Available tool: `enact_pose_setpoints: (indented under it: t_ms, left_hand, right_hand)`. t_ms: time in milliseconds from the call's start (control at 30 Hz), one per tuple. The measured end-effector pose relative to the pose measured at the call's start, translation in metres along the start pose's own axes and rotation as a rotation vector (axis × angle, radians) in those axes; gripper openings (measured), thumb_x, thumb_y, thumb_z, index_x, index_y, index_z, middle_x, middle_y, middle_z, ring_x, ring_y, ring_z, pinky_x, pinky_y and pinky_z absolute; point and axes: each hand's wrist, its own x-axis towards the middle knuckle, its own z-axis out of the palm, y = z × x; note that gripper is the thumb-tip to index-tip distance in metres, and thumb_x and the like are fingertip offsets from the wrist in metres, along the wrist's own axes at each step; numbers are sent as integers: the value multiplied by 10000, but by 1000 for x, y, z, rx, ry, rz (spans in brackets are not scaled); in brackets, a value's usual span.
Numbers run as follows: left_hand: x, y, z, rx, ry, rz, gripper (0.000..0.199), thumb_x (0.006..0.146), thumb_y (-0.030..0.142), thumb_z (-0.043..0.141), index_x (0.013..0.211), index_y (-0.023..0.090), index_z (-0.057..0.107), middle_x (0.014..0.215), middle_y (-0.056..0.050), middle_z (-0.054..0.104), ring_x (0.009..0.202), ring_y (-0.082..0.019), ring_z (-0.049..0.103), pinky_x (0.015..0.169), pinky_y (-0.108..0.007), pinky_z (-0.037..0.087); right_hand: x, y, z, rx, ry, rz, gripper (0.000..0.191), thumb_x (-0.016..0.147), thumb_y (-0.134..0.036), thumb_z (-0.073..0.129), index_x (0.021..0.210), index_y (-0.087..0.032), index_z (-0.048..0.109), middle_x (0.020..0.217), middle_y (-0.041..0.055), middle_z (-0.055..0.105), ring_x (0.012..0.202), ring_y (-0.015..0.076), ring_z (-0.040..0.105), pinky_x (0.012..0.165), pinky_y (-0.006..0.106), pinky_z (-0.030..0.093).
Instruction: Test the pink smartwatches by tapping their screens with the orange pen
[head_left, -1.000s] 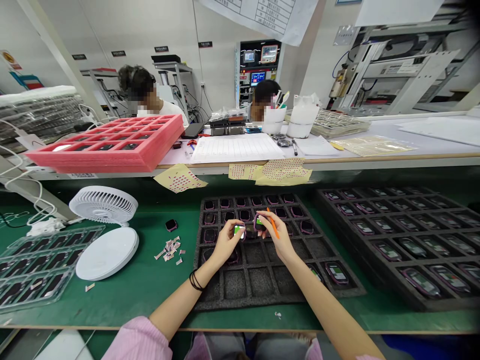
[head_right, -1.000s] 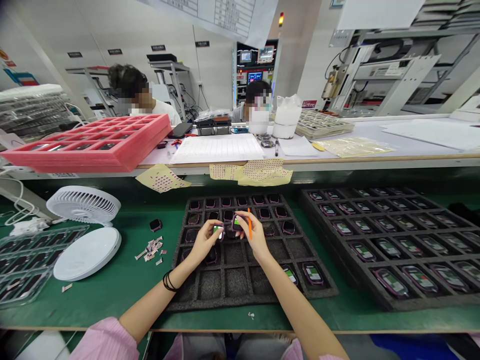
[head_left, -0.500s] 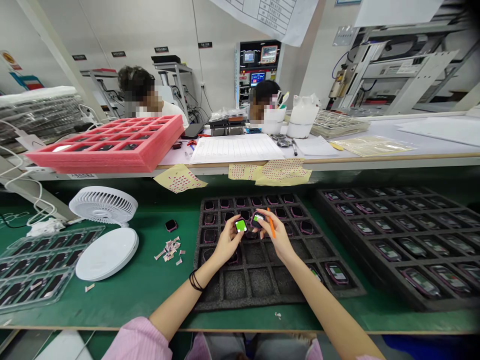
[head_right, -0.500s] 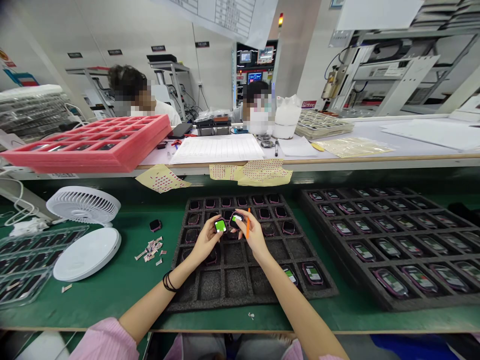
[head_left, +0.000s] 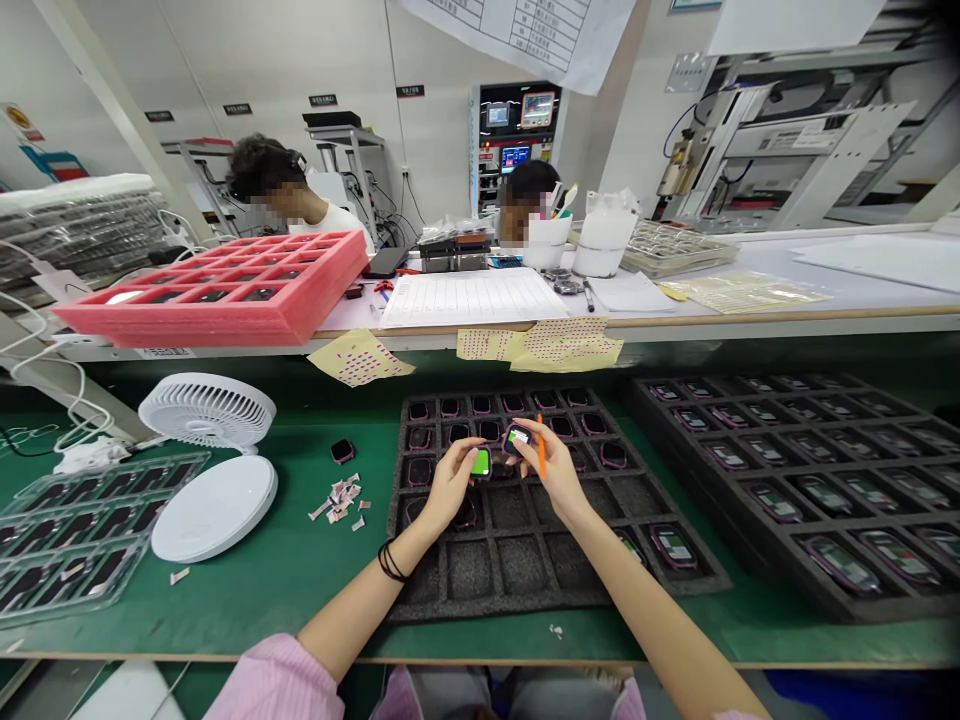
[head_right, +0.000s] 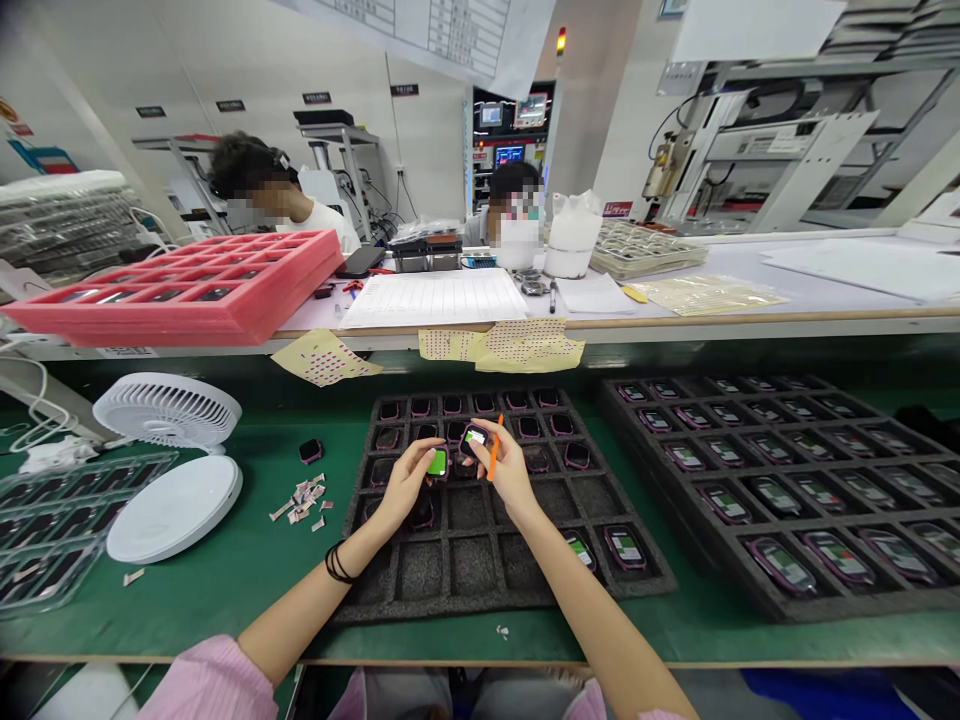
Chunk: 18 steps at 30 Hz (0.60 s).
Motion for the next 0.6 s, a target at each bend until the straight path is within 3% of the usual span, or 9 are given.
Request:
enact_pose_setpoints:
  t_ms: [167, 267, 433, 600]
  left_hand:
    - [-1, 1, 2, 6, -13, -3, 369, 841, 509, 549, 965, 171, 630, 822, -32, 638, 649, -130, 543, 479, -207, 379]
    - [0, -2, 2, -10, -18, 0, 337, 820, 468, 598, 984, 174, 601, 909, -45, 645, 743, -145, 585, 555, -216, 432]
    - [2, -8, 3, -12, -15, 49, 335, 789, 370, 663, 1048, 181, 566, 1041, -68, 630, 940, -180, 610, 807, -286, 488]
    - [2, -14, 3, 1, -54, 51, 429, 784, 346, 674, 1152, 186, 522, 1145, -93, 597, 1030, -204, 595, 851, -306, 494]
  right_hand:
    - [-2, -2, 0, 10, -8, -7, 380, 723, -429, 716, 1031, -216, 649, 812, 6, 610, 528, 126, 621, 412, 223, 429]
    - [-3, -3, 0, 32, -13, -23, 334, 760, -438, 679, 1014, -222, 657, 738, -6, 598, 521, 129, 605, 416, 230, 428]
    - [-4, -3, -1, 42, -20, -30, 333, 797, -464, 642, 1010, -208, 656, 724, 9, 625, 524, 137, 595, 431, 241, 433]
    - [-3, 0, -3, 34, -15, -30, 332, 817, -471, 617, 1024, -214, 655, 747, 17, 636, 529, 141, 593, 437, 249, 440]
